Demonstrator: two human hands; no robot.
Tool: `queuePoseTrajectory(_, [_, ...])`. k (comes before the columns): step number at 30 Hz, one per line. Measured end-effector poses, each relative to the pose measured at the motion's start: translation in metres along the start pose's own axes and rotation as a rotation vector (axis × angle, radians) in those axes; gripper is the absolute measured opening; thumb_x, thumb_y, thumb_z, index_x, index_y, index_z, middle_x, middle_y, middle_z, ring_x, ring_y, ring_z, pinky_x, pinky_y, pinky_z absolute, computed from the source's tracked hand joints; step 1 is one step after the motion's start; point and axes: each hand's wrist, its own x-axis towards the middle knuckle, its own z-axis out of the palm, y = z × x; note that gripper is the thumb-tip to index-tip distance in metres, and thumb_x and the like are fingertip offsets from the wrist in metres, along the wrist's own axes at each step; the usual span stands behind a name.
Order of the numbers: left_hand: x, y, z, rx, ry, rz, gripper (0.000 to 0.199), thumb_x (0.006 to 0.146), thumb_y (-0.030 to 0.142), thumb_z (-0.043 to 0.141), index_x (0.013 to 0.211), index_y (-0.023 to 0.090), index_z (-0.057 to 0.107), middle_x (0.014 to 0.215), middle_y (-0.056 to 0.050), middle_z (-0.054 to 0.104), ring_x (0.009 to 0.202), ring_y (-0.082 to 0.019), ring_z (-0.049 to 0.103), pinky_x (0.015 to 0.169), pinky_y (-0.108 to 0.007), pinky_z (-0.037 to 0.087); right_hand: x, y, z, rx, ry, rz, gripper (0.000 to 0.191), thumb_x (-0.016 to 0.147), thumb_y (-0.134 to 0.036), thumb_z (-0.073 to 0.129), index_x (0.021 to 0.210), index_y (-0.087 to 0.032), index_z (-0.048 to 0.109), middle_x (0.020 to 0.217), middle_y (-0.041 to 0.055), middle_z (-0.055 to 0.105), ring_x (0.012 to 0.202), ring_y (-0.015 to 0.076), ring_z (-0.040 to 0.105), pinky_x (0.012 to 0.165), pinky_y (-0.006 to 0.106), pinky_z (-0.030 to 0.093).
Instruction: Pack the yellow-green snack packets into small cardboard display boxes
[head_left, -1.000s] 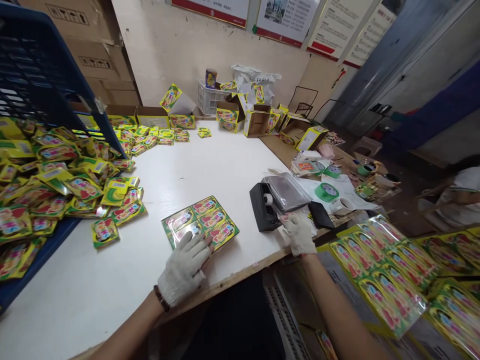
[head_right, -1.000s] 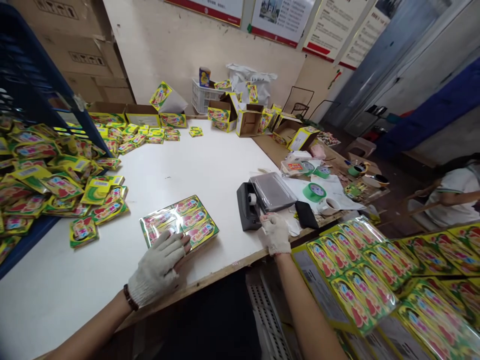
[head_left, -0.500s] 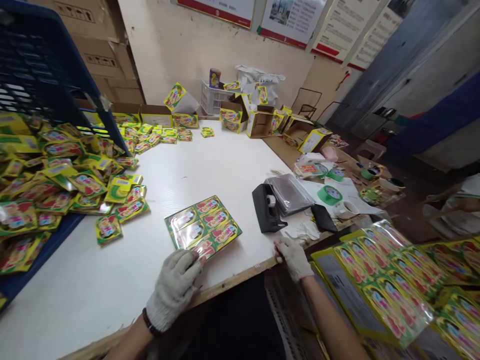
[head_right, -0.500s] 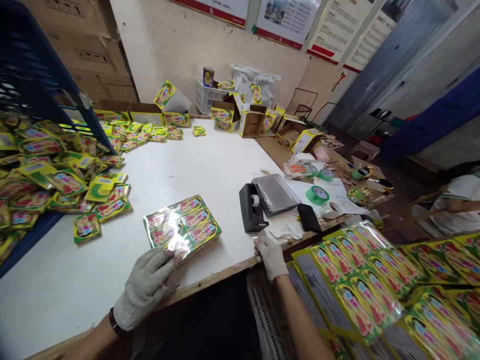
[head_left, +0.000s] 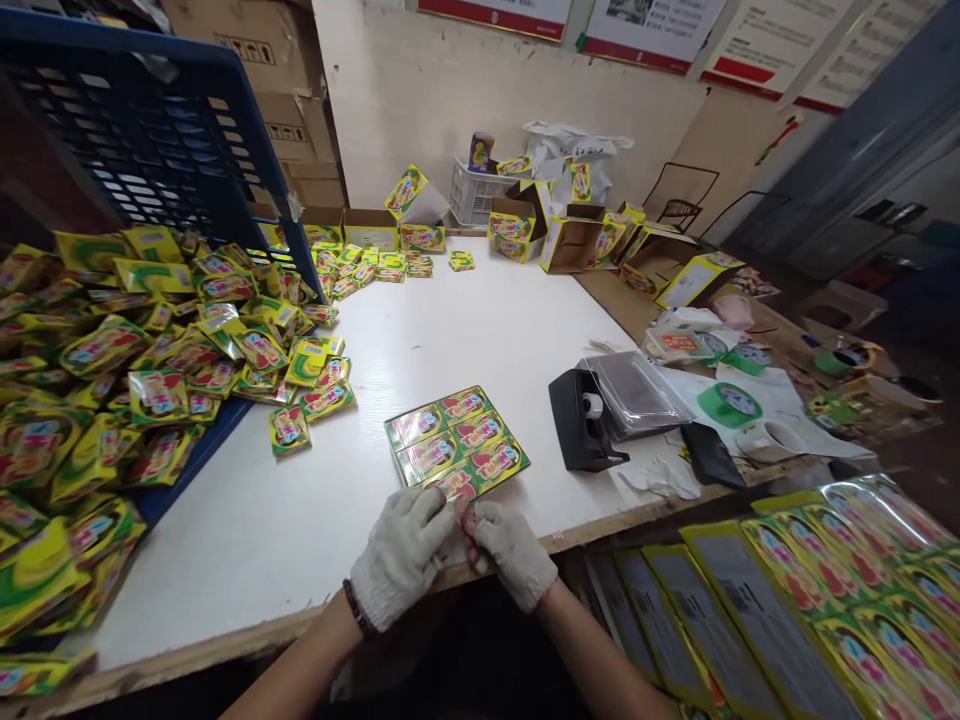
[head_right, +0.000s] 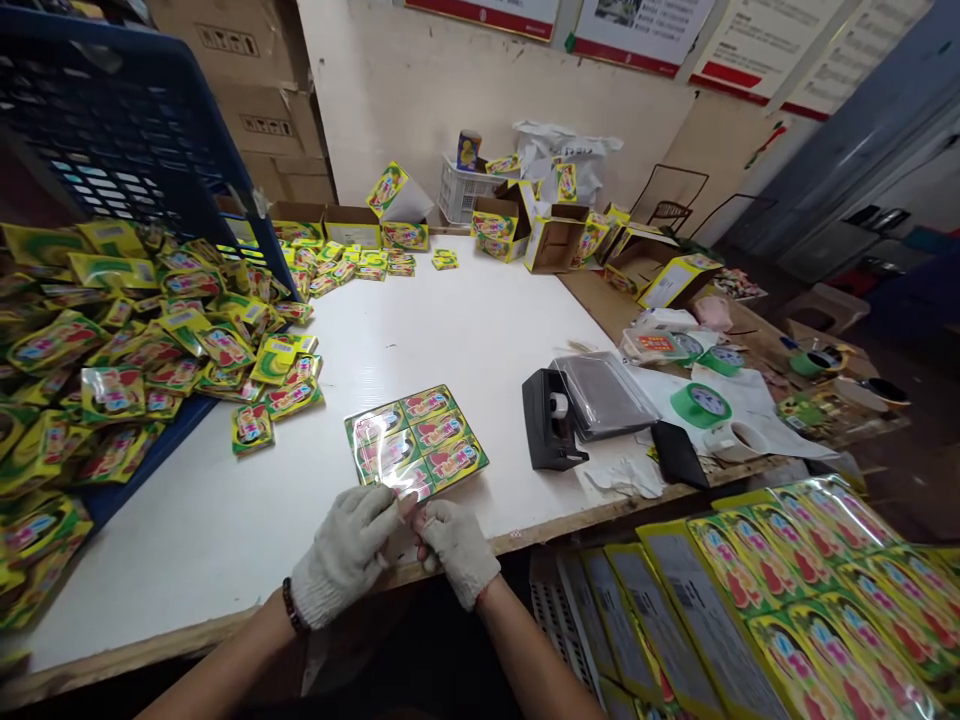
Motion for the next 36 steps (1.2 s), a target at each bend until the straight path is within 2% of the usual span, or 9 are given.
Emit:
queuePoseTrajectory(2, [0.006, 0.003, -0.002, 0.036, -0.107, -0.071, 0.030, 0.079, 0.021, 0.060, 0.108, 0.022, 0.063, 0.092, -0.006, 0.063, 0.082, -0.023, 0.055, 0.068, -0.037, 0.044, -0.001, 0.004, -0.001, 0.042, 0.002, -0.005, 0.043, 0.071, -0.060, 0.066, 0.063, -0.020, 0.054, 0.049, -0.0042, 0.053, 0.040, 0.0080, 0.044, 0.042, 0.022, 0.034])
queuePoseTrajectory(5, [0.015, 0.004, 0.007, 0.093, -0.052, -0.132, 0.010, 0.084, 0.031, 0.061, 0.085, 0.022, 0.067, 0.081, -0.005, 0.061, 0.073, -0.022, 0.052, 0.062, -0.035, 0.038, -0.004, 0.008, -0.002, 0.212, -0.059, 0.020, 0.043, 0.066, -0.060, 0.071, 0.066, -0.020, 0.056, 0.056, -0.0026, 0.056, 0.047, 0.0085, 0.049, 0.044, 0.021, 0.036])
queuePoseTrajectory(12, [0.020, 0.006, 0.016, 0.082, 0.018, -0.083, 0.012, 0.079, 0.011, 0.055, 0.077, 0.019, 0.063, 0.076, -0.004, 0.061, 0.068, -0.020, 0.049, 0.060, -0.034, 0.034, -0.003, -0.003, -0.020, 0.257, 0.121, 0.209, 0.052, 0.070, -0.070, 0.063, 0.081, -0.021, 0.049, 0.063, -0.0011, 0.060, 0.046, 0.0108, 0.055, 0.040, 0.021, 0.040])
queuePoseTrajectory(15, [0.034, -0.013, -0.002, -0.041, -0.089, -0.152, 0.010, 0.084, 0.023, 0.057, 0.075, 0.020, 0.062, 0.079, -0.004, 0.059, 0.072, -0.019, 0.053, 0.065, -0.033, 0.039, 0.011, -0.019, -0.033, 0.046, 0.227, 0.154, 0.041, 0.079, -0.062, 0.055, 0.081, -0.022, 0.047, 0.057, -0.0035, 0.056, 0.045, 0.0112, 0.055, 0.039, 0.021, 0.039])
queuePoseTrajectory(19, [0.052, -0.060, -0.013, -0.003, -0.030, -0.280, 0.018, 0.089, 0.027, 0.051, 0.087, 0.020, 0.068, 0.096, -0.009, 0.060, 0.102, -0.026, 0.057, 0.080, -0.038, 0.047, 0.045, -0.049, -0.055, -0.106, 0.276, 0.068, 0.027, 0.079, -0.045, 0.060, 0.074, -0.020, 0.049, 0.055, -0.0025, 0.056, 0.045, 0.0107, 0.054, 0.040, 0.020, 0.038])
queuePoseTrajectory(23, [0.031, -0.071, -0.008, -0.104, -0.079, -0.270, 0.023, 0.091, 0.024, 0.046, 0.091, 0.022, 0.069, 0.106, -0.009, 0.059, 0.110, -0.025, 0.056, 0.086, -0.037, 0.051, 0.065, -0.074, -0.072, -0.251, 0.421, -0.066, 0.016, 0.075, -0.033, 0.062, 0.073, -0.020, 0.053, 0.056, -0.0023, 0.057, 0.045, 0.0114, 0.052, 0.042, 0.022, 0.036])
queuePoseTrajectory(27, [-0.020, -0.043, 0.003, -0.117, 0.012, -0.182, 0.028, 0.089, 0.018, 0.048, 0.108, 0.023, 0.067, 0.110, -0.010, 0.058, 0.101, -0.022, 0.058, 0.082, -0.033, 0.053, 0.041, -0.081, -0.108, -0.395, 0.666, -0.246, 0.017, 0.075, -0.034, 0.059, 0.086, -0.021, 0.061, 0.077, 0.0030, 0.066, 0.069, 0.0179, 0.060, 0.064, 0.030, 0.047])
queuePoseTrajectory(31, [-0.052, -0.026, 0.019, -0.086, 0.065, -0.014, 0.037, 0.087, 0.012, 0.043, 0.118, 0.019, 0.062, 0.100, -0.010, 0.061, 0.087, -0.018, 0.060, 0.072, -0.025, 0.054, 0.000, -0.077, -0.170, -0.510, 0.954, -0.292, 0.021, 0.076, -0.036, 0.053, 0.083, -0.020, 0.064, 0.101, 0.0130, 0.067, 0.106, 0.0290, 0.055, 0.089, 0.039, 0.042])
queuePoseTrajectory(36, [-0.034, -0.018, 0.037, 0.059, 0.111, 0.018, 0.030, 0.084, 0.011, 0.044, 0.106, 0.016, 0.065, 0.087, -0.009, 0.061, 0.071, -0.017, 0.056, 0.058, -0.025, 0.047, -0.009, -0.064, -0.212, -0.541, 0.893, -0.194, 0.017, 0.067, -0.037, 0.060, 0.057, -0.023, 0.063, 0.070, 0.0092, 0.068, 0.083, 0.0285, 0.061, 0.078, 0.038, 0.044])
